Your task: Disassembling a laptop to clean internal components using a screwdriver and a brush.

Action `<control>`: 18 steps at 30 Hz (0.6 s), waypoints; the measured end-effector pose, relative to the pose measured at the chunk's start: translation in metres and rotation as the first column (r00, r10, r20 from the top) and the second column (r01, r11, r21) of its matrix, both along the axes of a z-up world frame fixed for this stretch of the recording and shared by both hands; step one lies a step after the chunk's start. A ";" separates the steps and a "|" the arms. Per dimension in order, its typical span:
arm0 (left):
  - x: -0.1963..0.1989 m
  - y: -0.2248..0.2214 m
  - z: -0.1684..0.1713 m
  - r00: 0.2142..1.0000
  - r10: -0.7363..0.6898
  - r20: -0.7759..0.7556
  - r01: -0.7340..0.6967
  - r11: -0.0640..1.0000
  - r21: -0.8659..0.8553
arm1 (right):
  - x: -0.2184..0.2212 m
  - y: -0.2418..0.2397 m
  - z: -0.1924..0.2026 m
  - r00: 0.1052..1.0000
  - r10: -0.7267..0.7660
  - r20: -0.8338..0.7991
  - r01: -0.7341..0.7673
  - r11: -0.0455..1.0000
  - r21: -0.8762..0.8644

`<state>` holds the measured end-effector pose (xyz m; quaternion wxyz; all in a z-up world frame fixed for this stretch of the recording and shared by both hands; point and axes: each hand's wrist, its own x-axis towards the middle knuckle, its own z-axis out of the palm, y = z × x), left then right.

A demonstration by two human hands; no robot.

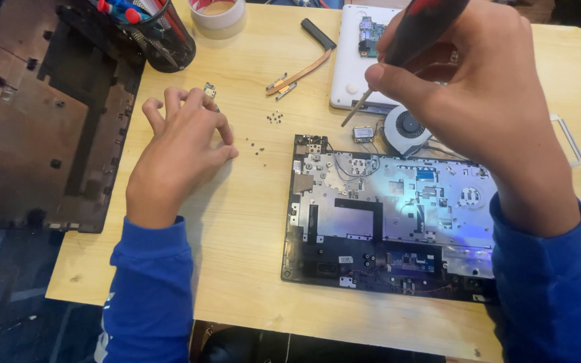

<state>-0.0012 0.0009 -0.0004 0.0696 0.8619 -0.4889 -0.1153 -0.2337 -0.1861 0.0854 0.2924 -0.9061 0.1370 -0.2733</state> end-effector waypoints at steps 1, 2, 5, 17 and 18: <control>0.001 0.001 0.002 1.000 -0.005 -0.001 0.005 1.000 -0.003 | 0.000 0.000 0.000 1.000 -0.005 -0.001 0.005 1.000 -0.003; 0.002 0.001 0.004 0.999 -0.001 -0.032 0.002 1.000 0.010 | -0.001 0.000 0.000 1.000 -0.001 0.000 0.001 0.999 -0.032; 0.006 0.003 0.007 0.998 0.014 -0.057 -0.011 0.999 0.051 | -0.005 -0.001 0.003 1.000 0.010 0.001 -0.010 0.997 -0.079; -0.014 -0.012 -0.017 0.970 -0.219 0.102 0.241 0.870 -0.430 | -0.018 -0.008 0.005 0.997 0.067 0.026 -0.068 0.997 0.026; -0.019 -0.015 -0.019 0.953 -0.270 0.137 0.303 0.830 -0.468 | -0.018 -0.007 0.007 0.997 0.069 0.023 -0.070 0.997 0.035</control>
